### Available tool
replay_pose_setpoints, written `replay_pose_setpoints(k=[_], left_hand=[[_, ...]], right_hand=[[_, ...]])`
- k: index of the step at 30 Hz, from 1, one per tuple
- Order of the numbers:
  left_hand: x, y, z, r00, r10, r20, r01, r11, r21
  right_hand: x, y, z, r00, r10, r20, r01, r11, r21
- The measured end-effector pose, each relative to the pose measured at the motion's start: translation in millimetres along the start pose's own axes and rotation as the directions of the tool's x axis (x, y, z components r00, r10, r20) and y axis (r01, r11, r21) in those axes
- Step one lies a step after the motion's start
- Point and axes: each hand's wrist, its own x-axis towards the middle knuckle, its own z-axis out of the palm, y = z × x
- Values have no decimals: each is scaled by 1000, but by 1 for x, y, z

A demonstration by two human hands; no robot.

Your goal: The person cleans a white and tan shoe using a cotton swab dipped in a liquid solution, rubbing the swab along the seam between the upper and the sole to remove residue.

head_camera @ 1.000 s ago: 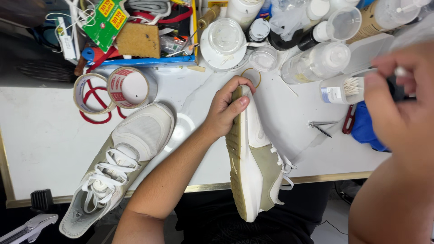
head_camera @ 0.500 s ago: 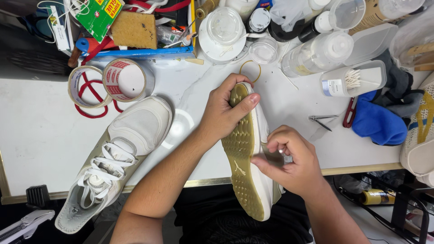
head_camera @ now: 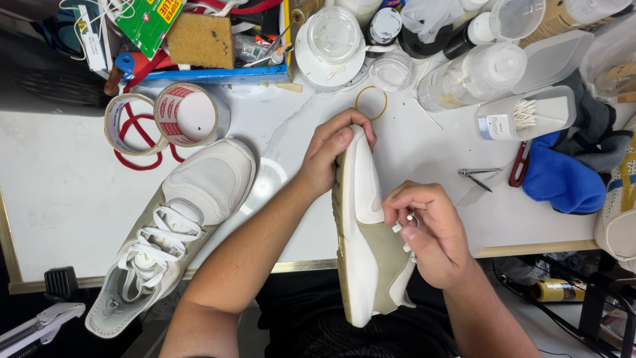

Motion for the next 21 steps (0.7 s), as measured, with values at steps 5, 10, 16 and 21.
replay_pose_setpoints(k=[5, 10, 16, 21], left_hand=[[6, -10, -7, 996, -33, 81, 52, 968, -245], [12, -14, -11, 977, -173, 125, 200, 947, -250], [14, -14, -11, 953, -229, 196, 278, 921, -275], [16, -12, -12, 947, -254, 197, 298, 924, -241]], right_hand=[[-8, 13, 0, 999, 18, -47, -17, 1000, 8], [-6, 12, -3, 978, -70, -198, 21, 971, -239], [18, -19, -30, 838, -201, -507, -33, 909, -415], [40, -42, -68, 841, -443, -312, -55, 503, -862]])
